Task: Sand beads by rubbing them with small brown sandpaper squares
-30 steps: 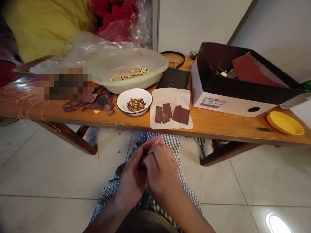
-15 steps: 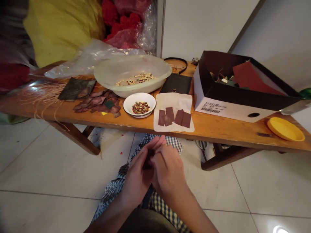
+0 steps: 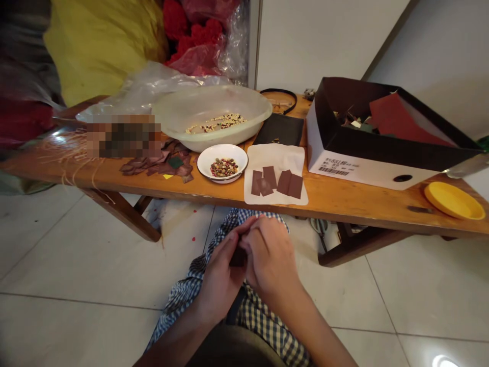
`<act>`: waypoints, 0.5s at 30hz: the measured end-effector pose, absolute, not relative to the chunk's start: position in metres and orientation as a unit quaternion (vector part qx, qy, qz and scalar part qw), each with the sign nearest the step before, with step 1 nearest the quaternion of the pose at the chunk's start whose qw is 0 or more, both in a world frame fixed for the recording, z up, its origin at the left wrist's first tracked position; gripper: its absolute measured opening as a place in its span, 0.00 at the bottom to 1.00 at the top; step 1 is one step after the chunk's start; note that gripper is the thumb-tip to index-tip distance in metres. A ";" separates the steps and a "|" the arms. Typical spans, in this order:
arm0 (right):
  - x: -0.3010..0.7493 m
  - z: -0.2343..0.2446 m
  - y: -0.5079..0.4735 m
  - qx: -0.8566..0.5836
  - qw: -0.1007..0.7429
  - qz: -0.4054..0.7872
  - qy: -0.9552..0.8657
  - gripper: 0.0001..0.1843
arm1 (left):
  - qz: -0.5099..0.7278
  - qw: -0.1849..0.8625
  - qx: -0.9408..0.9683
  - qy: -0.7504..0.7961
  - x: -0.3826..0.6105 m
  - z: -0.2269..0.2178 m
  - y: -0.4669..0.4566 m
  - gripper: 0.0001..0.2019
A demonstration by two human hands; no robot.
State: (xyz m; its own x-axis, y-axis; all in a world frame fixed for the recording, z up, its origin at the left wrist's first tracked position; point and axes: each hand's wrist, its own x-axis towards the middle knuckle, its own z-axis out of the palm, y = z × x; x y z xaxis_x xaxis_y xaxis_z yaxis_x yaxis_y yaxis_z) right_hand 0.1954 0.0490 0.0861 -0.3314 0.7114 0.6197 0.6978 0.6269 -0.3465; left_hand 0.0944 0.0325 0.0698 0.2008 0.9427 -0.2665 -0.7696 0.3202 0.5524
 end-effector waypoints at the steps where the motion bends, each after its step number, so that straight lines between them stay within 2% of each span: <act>1: 0.195 0.087 0.049 -0.435 0.385 0.008 -0.814 0.07 | 0.564 0.761 0.146 0.286 0.094 0.070 0.033 0.13; 6: 0.193 0.083 0.045 -0.431 0.393 0.044 -0.811 0.08 | 0.580 0.761 0.142 0.255 0.093 0.074 0.039 0.14; 15: 0.190 0.074 0.042 -0.439 0.382 0.020 -0.813 0.09 | 0.563 0.779 0.126 0.245 0.093 0.071 0.044 0.15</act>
State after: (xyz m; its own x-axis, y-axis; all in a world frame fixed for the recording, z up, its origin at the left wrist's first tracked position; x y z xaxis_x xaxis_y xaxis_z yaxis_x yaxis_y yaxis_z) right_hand 0.1900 0.0416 0.0736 -0.3229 0.7294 0.6031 0.6982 0.6138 -0.3685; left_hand 0.0926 0.0438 0.0710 0.2458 0.9392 -0.2399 -0.8156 0.3341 0.4724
